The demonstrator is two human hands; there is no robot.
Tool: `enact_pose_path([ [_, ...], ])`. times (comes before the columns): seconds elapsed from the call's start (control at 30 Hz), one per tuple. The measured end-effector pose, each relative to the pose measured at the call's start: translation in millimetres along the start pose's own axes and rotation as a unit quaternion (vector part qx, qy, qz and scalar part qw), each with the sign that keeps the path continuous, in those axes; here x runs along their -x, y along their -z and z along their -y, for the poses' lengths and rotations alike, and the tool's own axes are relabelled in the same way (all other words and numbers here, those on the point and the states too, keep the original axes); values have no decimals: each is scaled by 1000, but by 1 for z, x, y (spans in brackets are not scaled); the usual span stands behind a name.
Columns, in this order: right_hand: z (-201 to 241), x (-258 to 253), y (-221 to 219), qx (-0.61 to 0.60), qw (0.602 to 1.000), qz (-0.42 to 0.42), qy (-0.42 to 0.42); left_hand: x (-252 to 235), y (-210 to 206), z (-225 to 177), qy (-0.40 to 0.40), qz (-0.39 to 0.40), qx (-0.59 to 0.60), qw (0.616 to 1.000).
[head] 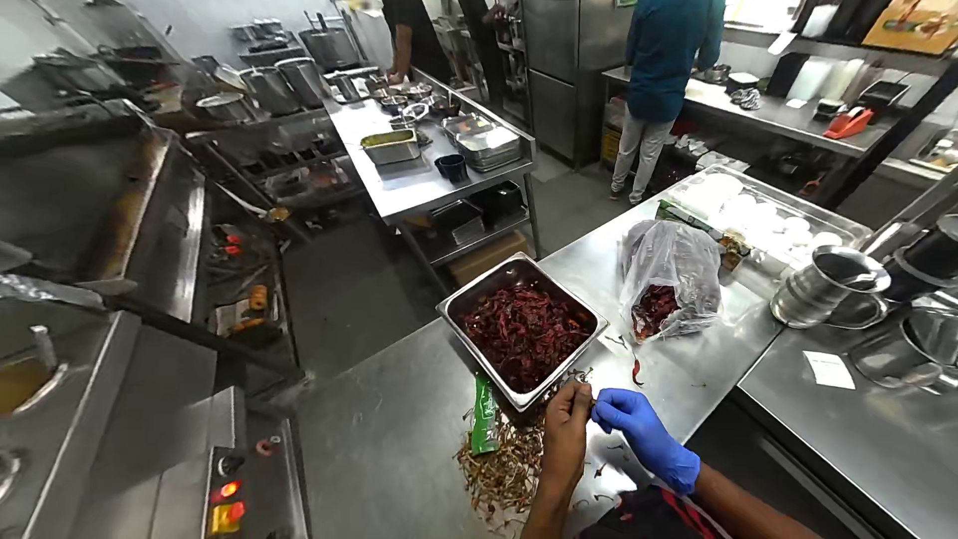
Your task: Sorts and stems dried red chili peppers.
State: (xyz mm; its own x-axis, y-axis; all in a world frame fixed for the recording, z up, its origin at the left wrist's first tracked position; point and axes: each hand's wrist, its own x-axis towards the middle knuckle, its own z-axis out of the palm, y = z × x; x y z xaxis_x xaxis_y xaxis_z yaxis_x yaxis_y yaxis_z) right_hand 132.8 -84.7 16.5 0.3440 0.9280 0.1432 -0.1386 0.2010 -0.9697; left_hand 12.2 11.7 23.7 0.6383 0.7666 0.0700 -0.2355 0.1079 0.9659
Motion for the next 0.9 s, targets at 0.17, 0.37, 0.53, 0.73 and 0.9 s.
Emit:
enact_pose_path([
  [0.17, 23, -17, 11, 291, 956, 12, 21, 1, -1, -1, -32, -98, -100, 990],
  [0.37, 26, -25, -9, 124, 989, -32, -67, 2, -11, -2, -75, -112, -141, 981],
  [0.53, 10, -28, -24, -105, 993, -24, -49, 1, -14, -1, -90, -128, -81, 984],
  [0.73, -5, -23, -15, -338, 931, 71, -118, -1, -6, -9, 36, -101, 72, 992],
  [0.9, -11, -27, -16, -297, 938, 29, -180, 11, -8, 5, -114, -148, -192, 963],
])
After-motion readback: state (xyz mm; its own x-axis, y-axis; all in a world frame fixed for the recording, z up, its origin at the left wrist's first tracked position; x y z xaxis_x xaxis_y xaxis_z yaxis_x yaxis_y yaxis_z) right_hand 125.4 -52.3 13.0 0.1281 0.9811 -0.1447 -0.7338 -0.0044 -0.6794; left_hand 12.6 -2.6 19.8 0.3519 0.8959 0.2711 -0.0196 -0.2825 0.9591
